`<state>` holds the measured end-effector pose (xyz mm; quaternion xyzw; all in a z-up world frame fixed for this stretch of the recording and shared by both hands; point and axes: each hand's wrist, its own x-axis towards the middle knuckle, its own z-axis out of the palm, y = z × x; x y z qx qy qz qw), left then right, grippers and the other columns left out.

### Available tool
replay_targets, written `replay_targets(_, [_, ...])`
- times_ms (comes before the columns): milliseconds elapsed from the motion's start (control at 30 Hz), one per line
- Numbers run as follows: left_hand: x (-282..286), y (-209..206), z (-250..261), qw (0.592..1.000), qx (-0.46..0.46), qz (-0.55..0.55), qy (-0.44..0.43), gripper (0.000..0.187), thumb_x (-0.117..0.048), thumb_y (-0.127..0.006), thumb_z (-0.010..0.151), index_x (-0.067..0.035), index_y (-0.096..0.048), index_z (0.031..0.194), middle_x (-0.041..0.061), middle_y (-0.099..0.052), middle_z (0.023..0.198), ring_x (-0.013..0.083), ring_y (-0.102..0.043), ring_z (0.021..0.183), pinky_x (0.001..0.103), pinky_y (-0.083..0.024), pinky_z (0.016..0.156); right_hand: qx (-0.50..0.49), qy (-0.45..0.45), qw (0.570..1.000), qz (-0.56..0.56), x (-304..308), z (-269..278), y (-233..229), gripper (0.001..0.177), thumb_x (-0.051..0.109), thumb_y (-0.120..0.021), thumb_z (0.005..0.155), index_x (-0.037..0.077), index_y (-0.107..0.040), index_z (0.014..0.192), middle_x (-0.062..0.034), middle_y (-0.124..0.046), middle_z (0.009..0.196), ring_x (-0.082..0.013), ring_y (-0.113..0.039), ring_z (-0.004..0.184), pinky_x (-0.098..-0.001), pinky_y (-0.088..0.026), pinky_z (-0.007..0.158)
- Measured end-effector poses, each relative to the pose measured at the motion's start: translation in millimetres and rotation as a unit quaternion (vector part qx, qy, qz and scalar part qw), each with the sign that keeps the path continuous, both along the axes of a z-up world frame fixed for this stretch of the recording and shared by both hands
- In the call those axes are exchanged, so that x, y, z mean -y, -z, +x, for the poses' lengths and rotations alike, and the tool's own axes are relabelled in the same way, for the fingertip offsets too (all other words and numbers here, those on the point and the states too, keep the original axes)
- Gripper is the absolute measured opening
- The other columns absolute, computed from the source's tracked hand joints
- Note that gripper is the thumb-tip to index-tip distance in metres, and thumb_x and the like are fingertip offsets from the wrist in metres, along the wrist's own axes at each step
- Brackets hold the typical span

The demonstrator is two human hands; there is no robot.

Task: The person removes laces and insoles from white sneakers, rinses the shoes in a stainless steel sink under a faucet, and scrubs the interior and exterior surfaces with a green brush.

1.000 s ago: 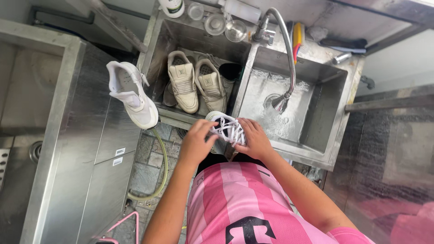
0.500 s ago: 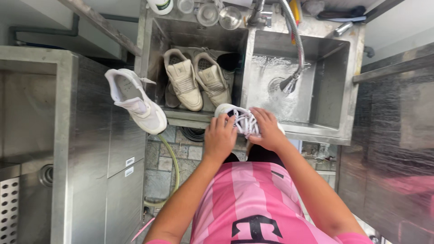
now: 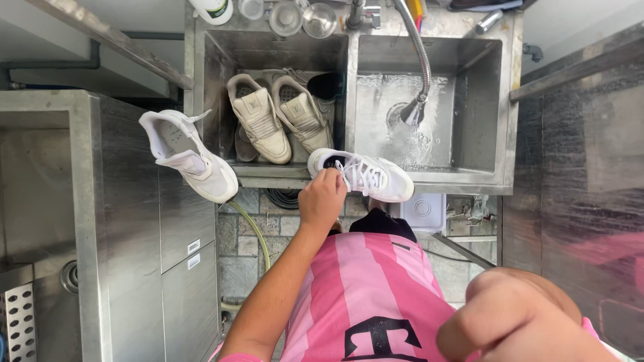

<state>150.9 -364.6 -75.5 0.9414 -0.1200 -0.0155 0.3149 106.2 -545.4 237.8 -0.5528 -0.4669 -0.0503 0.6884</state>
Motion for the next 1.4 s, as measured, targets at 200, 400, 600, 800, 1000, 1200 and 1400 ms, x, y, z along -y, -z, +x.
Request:
replay_targets(200, [-10.3,-25.9,-0.5,0.992,0.042,-0.117,0.009,0.009,-0.015,-0.064,0.094,-0.009,-0.061,0.1,0.01,-0.066,0.093,0.033,-0.068,0.079,0.044,-0.054,0.065,0.098,-0.172,0.979,-0.041,19.2,3.9,38.7,0.018,-0.012,-0.054,0.102,-0.014,-0.06,0.085,-0.0268,-0.061,0.084,-0.0403,-0.067,0.076,-0.049,-0.063,0.08])
replay_targets(400, [-18.4,-44.2,-4.5,0.973,-0.003,-0.229,0.03,0.011,-0.01,-0.062,0.098,-0.007,-0.062,0.108,0.007,-0.071,0.103,0.0278,-0.072,0.085,0.037,-0.058,0.069,0.088,-0.214,0.968,-0.097,32.1,-13.2,43.5,0.015,-0.009,-0.056,0.104,-0.018,-0.062,0.092,-0.0276,-0.063,0.092,-0.0394,-0.067,0.086,-0.0443,-0.058,0.083])
replay_targets(600, [-19.0,-35.8,-9.2,0.944,-0.055,-0.325,0.017,0.011,-0.013,-0.06,0.103,-0.003,-0.062,0.108,0.008,-0.074,0.109,0.0217,-0.073,0.09,0.031,-0.059,0.072,0.06,0.031,0.961,-0.268,45.0,-39.3,103.1,0.006,0.0,-0.066,0.086,-0.003,-0.07,0.088,-0.0156,-0.068,0.088,-0.0317,-0.069,0.082,-0.0401,-0.055,0.07])
replay_targets(800, [-15.2,-13.8,-7.0,0.893,-0.18,-0.409,-0.05,0.016,-0.016,-0.056,0.105,-0.001,-0.061,0.107,0.006,-0.078,0.104,0.0098,-0.068,0.082,0.026,-0.057,0.073,-0.095,0.364,0.914,-0.15,-0.1,35.8,210.6,0.062,0.013,-0.07,0.083,0.006,-0.044,0.139,-0.0192,-0.056,0.134,-0.0352,-0.054,0.123,-0.0426,-0.042,0.11])
replay_targets(1000, [-20.8,3.3,-7.0,0.869,-0.194,-0.449,-0.072,0.017,-0.016,-0.054,0.107,0.0,-0.059,0.108,0.006,-0.075,0.102,0.0082,-0.064,0.088,0.026,-0.053,0.08,-0.06,0.395,0.817,-0.417,4.6,36.3,314.2,0.104,0.04,-0.09,0.061,0.001,-0.043,0.145,-0.0216,-0.055,0.14,-0.0419,-0.051,0.129,-0.0493,-0.038,0.109])
replay_targets(1200, [-51.5,1.1,0.1,0.837,-0.144,-0.513,-0.127,0.017,-0.018,-0.045,0.113,-0.005,-0.054,0.11,0.003,-0.063,0.096,0.0097,-0.059,0.09,0.027,-0.051,0.087,-0.057,0.386,0.806,-0.445,11.9,28.9,345.0,0.087,0.032,-0.089,0.067,0.004,-0.052,0.141,-0.0168,-0.058,0.138,-0.038,-0.054,0.128,-0.049,-0.041,0.108])
replay_targets(1400, [-93.9,-18.5,12.7,0.773,-0.091,-0.606,-0.167,0.016,-0.018,-0.041,0.117,-0.005,-0.049,0.111,0.005,-0.056,0.096,0.0116,-0.055,0.086,0.031,-0.053,0.085,-0.057,0.391,0.8,-0.451,11.1,30.8,345.2,0.085,0.031,-0.089,0.067,0.006,-0.053,0.14,-0.0155,-0.059,0.138,-0.0377,-0.054,0.126,-0.0489,-0.041,0.106])
